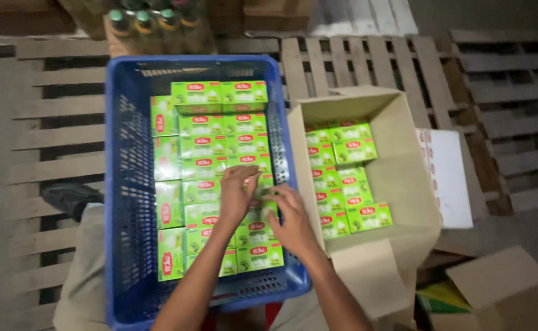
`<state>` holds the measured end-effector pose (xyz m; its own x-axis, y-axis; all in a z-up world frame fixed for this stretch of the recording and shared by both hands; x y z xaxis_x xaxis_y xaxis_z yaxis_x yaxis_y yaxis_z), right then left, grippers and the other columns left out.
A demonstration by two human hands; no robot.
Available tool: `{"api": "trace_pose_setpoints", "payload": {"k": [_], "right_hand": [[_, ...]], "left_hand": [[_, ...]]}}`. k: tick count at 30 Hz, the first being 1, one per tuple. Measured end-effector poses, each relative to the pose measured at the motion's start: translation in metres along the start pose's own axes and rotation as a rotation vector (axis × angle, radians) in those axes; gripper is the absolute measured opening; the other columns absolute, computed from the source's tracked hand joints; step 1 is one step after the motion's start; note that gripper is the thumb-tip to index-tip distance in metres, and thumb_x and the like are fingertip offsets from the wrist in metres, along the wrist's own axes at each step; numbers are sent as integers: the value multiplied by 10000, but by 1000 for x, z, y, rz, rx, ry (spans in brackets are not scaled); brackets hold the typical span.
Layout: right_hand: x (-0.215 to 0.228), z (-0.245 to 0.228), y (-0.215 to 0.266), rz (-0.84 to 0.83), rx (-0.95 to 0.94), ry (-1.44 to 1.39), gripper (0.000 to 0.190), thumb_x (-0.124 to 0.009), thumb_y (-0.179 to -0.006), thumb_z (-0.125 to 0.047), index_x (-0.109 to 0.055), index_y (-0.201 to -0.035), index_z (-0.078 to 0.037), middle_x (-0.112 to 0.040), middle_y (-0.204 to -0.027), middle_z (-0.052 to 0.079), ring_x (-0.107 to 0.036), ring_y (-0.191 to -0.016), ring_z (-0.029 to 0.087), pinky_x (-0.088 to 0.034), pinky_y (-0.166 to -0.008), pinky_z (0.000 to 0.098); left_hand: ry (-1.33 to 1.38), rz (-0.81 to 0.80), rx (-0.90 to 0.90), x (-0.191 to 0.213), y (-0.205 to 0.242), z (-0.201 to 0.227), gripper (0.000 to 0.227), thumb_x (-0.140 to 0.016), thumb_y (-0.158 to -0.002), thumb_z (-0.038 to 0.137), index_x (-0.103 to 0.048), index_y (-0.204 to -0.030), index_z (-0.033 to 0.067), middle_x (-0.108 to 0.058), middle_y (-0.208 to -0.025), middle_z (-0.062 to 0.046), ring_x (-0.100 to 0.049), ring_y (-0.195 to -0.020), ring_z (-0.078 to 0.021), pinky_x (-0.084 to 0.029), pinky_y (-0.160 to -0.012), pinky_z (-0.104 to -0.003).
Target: The person transfers small green boxes from a cardboard box into a blue plastic basket, arranging them in neat rows. The person repeatedly picks up boxes and places them into the basket, organizing them by hand.
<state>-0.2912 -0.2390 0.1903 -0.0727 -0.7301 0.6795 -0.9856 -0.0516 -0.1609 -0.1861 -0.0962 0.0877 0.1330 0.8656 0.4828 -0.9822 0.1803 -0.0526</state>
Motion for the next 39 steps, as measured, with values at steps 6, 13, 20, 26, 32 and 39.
{"api": "trace_pose_setpoints", "payload": {"k": [6, 13, 20, 26, 32, 39], "right_hand": [[73, -34, 16, -262, -192, -466, 376, -756, -1009, -154, -748, -1360, -19, -733, -1340, 262, -711, -1294, 490, -605, -1080, 577], [184, 72, -14, -140, -401, -298, 484, -723, -984, -66, -688, -1466, -78, -780, -1327, 228, -805, -1125, 356, -666, -919, 497], [196, 244, -45, -194, -310, 522, 522, -803, -948, -215, -708, -1447, -97, -676, -1347, 210, -655, -1325, 453, -554, -1126, 521], [153, 352, -72, -252, -385, 623, 821, -914, -798, -112, -612, -1561, -120, -537, -1529, 207, -494, -1495, 460, -554, -1174, 510], [126, 382, -78, -284, -354, 670, 930, -853, -801, 90, -492, -1632, -122, -445, -1620, 203, -347, -1601, 412, -480, -1279, 456], [122, 366, -84, -141, -229, 760, 636, -659, -952, 113, -527, -1532, -109, -478, -1566, 177, -400, -1534, 380, -538, -1203, 457]], "left_hand": [[180, 3, 0, -4, 10, 63, 95, -941, -875, 217, -852, -875, 249, -865, -1078, 61, -704, -1213, -214, -546, -1106, -385], [249, -31, -236, -26, 4, 167, 470, -586, -1103, 58, -625, -1570, 94, -687, -1497, -225, -602, -1385, -479, -469, -1197, -618], [157, -151, -160, -57, 3, 184, 802, -588, -953, 13, -405, -1719, 162, -182, -1798, -324, -232, -1623, -619, -243, -1303, -724], [237, -128, -177, -69, 3, 179, 784, -510, -913, -29, -463, -1679, 131, -108, -1826, -279, -133, -1676, -545, -194, -1346, -664], [212, -129, -116, -74, 2, 181, 796, -480, -915, -45, -450, -1689, 139, -75, -1841, -230, -144, -1691, -503, -186, -1362, -638], [234, -85, -95, -87, 2, 180, 804, -464, -917, -35, -439, -1696, 159, -67, -1853, -206, -106, -1703, -488, -158, -1366, -635]]}}
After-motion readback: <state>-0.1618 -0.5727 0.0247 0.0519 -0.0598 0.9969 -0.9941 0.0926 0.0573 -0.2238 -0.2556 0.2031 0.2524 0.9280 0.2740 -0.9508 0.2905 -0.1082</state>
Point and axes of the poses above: each hand's wrist, its own y-axis away from the middle knuckle, its own x-axis out of the back of the hand, z = x × y, the point moved 8 cm from there along -y, towards the middle knuckle
